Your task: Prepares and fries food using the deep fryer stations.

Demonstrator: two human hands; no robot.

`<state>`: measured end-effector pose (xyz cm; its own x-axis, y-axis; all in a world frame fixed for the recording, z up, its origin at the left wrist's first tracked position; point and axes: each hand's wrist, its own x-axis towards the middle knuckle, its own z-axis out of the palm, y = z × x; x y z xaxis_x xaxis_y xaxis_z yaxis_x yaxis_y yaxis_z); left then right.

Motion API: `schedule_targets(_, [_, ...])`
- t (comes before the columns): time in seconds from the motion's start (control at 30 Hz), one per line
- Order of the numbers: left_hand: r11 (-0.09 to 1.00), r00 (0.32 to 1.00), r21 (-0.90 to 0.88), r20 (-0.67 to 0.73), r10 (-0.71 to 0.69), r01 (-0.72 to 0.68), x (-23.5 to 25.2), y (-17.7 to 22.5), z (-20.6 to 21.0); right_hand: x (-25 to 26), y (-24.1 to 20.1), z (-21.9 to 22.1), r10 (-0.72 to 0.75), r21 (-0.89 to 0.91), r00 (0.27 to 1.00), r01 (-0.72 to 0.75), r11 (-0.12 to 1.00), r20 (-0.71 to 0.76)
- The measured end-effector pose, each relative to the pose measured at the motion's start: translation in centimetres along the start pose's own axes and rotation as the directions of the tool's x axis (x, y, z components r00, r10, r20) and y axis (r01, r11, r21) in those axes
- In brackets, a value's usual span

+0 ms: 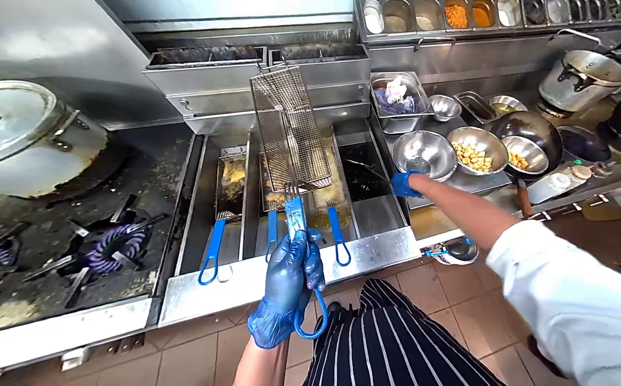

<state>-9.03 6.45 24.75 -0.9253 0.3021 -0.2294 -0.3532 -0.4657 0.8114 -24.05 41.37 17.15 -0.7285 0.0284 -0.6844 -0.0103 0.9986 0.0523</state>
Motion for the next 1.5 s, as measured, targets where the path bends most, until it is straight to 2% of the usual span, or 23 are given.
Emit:
schedule_targets(0.03, [1.0,1.0,0.0,0.003,-0.001,0.001,0.0,-0.1,-0.1,-1.9,1.0,-0.7,-0.015,-0.031,1.0,0.015,0.999,0.021])
schedule_targets(0.1, [1.0,1.0,0.001,-0.009,-0.015,0.015,0.0,-0.1,-0.3,-8.3,1.9,-3.9,0.049,-0.073,0.989,-0.038,0.997,0.142])
schedule_targets(0.3, [1.0,1.0,0.007,-0.012,0.001,-0.001,0.8,0.2,-0.2,-21.3,7.6,-9.3,0.015,0.088,0.987,-0.029,0.996,0.158])
schedule_targets(0.37, [1.0,1.0,0.005,-0.008,0.002,-0.002,1.0,0.3,-0.3,-25.6,9.2,-9.9,-0.009,0.129,0.991,-0.009,0.992,0.137])
schedule_targets(0.43, [1.0,1.0,0.011,-0.009,0.002,-0.002,1.3,0.5,-0.2,-29.0,11.0,-9.1,-0.073,0.158,0.996,0.066,0.985,0.04])
schedule_targets(0.5, [1.0,1.0,0.015,-0.012,0.003,-0.003,1.4,0.7,-0.1,-30.4,14.3,-6.4,-0.206,0.033,0.966,0.213,0.976,-0.156])
schedule_targets(0.53, [1.0,1.0,0.012,-0.012,0.005,-0.004,1.4,0.8,-0.1,-30.7,15.4,-4.9,-0.237,-0.021,0.941,0.239,0.971,-0.242])
schedule_targets(0.6, [1.0,1.0,0.007,-0.003,0.011,-0.011,1.5,1.0,0.1,-31.5,15.1,-2.9,-0.203,-0.05,0.918,0.198,0.979,-0.341])
schedule_targets(0.67, [1.0,1.0,0.008,0.006,0.017,-0.017,1.5,1.2,0.3,-32.2,11.7,-1.9,-0.066,0.029,0.917,0.085,0.996,-0.392])
schedule_targets(0.73, [1.0,1.0,0.014,0.013,0.026,-0.026,1.6,1.4,0.4,-30.6,8.6,0.0,0.055,0.131,0.907,0.0,0.991,-0.417])
schedule_targets(0.87, [1.0,0.999,0.003,0.03,0.031,-0.031,1.7,1.5,0.6,-22.9,2.7,7.7,0.192,0.38,0.811,0.04,0.924,-0.552])
schedule_targets(0.9, [1.0,0.999,0.003,0.029,0.03,-0.03,1.7,1.6,0.6,-20.9,1.0,9.5,0.233,0.437,0.797,0.043,0.898,-0.557])
schedule_targets(1.0, [1.0,0.999,0.008,0.029,0.026,-0.026,1.6,1.7,0.9,-15.2,-3.0,13.4,0.339,0.58,0.816,-0.005,0.814,-0.469])
schedule_targets(1.17, [1.0,1.0,0.026,0.018,0.017,-0.018,1.4,1.6,1.0,-8.2,-3.4,16.9,0.366,0.578,0.855,-0.1,0.81,-0.366])
schedule_targets(1.3, [1.0,1.0,0.021,0.01,0.019,-0.019,1.1,1.2,1.0,-6.1,-1.1,19.2,0.325,0.637,0.911,-0.094,0.765,-0.255])
schedule_targets(1.33, [1.0,1.0,0.019,0.012,0.021,-0.021,1.0,1.2,1.0,-6.1,-0.9,19.9,0.306,0.682,0.933,-0.1,0.724,-0.189])
schedule_targets(1.4, [1.0,1.0,0.013,0.011,0.024,-0.024,0.9,1.1,1.1,-6.4,-1.4,20.8,0.267,0.814,0.964,-0.14,0.563,-0.019])
schedule_targets(1.43, [1.0,1.0,0.014,0.007,0.023,-0.023,0.8,1.1,1.1,-6.9,-2.1,20.9,0.245,0.884,0.968,-0.156,0.441,0.049])
schedule_targets(1.5, [1.0,1.0,0.012,0.003,0.022,-0.022,0.7,1.0,1.2,-7.6,-3.5,20.0,0.195,0.983,0.974,-0.141,0.12,0.116])
